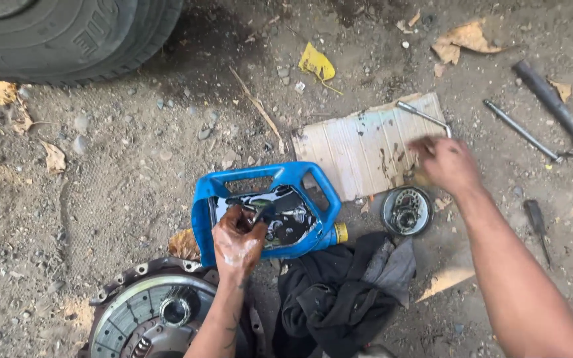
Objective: Cleaning mechanical components in a container of solvent
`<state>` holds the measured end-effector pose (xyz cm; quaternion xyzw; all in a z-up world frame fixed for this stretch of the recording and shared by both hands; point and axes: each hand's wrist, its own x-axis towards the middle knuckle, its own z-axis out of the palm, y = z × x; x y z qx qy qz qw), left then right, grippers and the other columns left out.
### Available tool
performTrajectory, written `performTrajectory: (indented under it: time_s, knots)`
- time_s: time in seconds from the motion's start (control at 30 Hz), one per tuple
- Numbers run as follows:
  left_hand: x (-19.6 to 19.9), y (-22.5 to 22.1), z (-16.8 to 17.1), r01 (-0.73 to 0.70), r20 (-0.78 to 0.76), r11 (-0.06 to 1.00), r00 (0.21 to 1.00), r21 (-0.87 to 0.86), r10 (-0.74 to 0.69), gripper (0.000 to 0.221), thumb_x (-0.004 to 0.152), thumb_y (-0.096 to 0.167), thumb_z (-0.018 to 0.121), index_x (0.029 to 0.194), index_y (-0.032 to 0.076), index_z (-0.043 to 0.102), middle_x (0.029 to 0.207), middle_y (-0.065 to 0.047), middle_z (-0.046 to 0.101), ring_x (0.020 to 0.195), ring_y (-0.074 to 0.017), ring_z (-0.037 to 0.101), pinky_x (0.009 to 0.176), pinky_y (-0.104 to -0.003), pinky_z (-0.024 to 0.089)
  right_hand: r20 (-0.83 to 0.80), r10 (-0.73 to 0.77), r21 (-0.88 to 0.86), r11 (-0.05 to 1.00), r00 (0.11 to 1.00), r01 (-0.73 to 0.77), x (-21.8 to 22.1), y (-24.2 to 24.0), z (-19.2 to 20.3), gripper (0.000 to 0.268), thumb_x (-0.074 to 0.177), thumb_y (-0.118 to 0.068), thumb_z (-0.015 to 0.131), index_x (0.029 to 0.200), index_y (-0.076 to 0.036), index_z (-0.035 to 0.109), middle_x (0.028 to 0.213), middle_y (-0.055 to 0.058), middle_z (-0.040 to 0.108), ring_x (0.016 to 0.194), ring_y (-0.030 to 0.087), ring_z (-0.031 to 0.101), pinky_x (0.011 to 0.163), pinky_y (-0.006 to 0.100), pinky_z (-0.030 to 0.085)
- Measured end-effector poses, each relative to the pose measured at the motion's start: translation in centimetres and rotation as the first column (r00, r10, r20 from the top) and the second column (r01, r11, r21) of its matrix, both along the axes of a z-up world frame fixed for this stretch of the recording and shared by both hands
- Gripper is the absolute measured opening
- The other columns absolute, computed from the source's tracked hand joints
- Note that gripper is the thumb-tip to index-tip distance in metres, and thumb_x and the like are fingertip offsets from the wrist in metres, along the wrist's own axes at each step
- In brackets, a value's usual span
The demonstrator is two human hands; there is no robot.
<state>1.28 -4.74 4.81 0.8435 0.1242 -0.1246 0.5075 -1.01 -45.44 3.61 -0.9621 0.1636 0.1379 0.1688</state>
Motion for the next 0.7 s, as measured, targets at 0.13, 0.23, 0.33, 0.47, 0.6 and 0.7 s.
performTrajectory:
  time_s: [0.13,0.23,0.33,0.47,0.6,0.7]
  knots:
    - [0.4,-1.0,1.3,0.124,0.184,0.99,0.974,0.06,-0.133,0.01,0.065,0.009,0.067,0.072,0.011,0.073,0.063,-0.011,0.064,0.059,-0.0267,0.067,0.055,-0.036,0.051,-0.26,-0.222,0.06,0.968,0.94,0.245,-5.0,2.8,4.2,0.031,0.092,-0.029,0.07,0.115,-0.012,0.083,0.082,0.022,0.083,0.086,0.039,0.079,0.097,0.048,0.055]
    - [0.6,-2.7,2.6,0.248,0.239,0.967,0.937,0.052,-0.254,0.006,0.076,0.008,0.07,0.077,0.008,0.076,0.068,-0.015,0.069,0.061,-0.0288,0.07,0.055,-0.036,0.053,-0.299,-0.148,0.005,0.988,0.943,0.157,-7.7,1.3,-0.6,0.038,0.087,-0.033,0.078,0.117,-0.011,0.08,0.108,0.017,0.081,0.108,0.037,0.075,0.101,0.05,0.056]
    - [0.9,-6.6,5.2,0.254,0.078,0.957,0.966,-0.138,-0.245,0.022,0.083,0.014,0.072,0.101,0.001,0.076,0.083,-0.022,0.075,0.082,-0.0401,0.075,0.066,-0.046,0.056,-0.213,-0.168,0.028,0.984,0.962,0.178,-11.0,0.0,-5.4,0.046,0.083,-0.048,0.076,0.118,-0.017,0.077,0.115,0.009,0.079,0.115,0.035,0.071,0.098,0.051,0.058]
    - [4.1,-14.3,1.4,0.494,0.118,0.855,0.85,0.158,-0.513,0.029,0.088,0.022,0.068,0.115,0.013,0.074,0.091,-0.019,0.077,0.09,-0.0416,0.075,0.075,-0.054,0.06,-0.152,-0.217,-0.007,0.976,0.964,0.219,-12.3,-1.3,-9.3,0.053,0.079,-0.059,0.076,0.117,-0.022,0.076,0.114,0.005,0.079,0.113,0.032,0.072,0.096,0.051,0.06]
    - [8.5,-21.1,-12.4,0.544,0.13,0.769,0.782,0.335,-0.61,0.024,0.091,0.026,0.06,0.11,0.017,0.072,0.089,-0.016,0.073,0.089,-0.0368,0.075,0.078,-0.044,0.062,-0.155,-0.315,-0.093,0.948,0.936,0.304,-12.6,-1.5,-9.4,0.055,0.073,-0.066,0.076,0.113,-0.028,0.075,0.108,0.003,0.081,0.108,0.03,0.075,0.093,0.05,0.061]
    - [10.3,-22.0,-15.6,0.483,0.244,0.762,0.751,0.431,-0.614,0.028,0.09,0.023,0.055,0.107,0.009,0.071,0.093,-0.02,0.072,0.091,-0.0371,0.07,0.083,-0.042,0.057,-0.071,-0.328,-0.079,0.943,0.942,0.323,-11.1,0.8,-3.0,0.04,0.083,-0.047,0.075,0.112,-0.019,0.076,0.085,0.003,0.079,0.075,0.021,0.072,0.065,0.037,0.058]
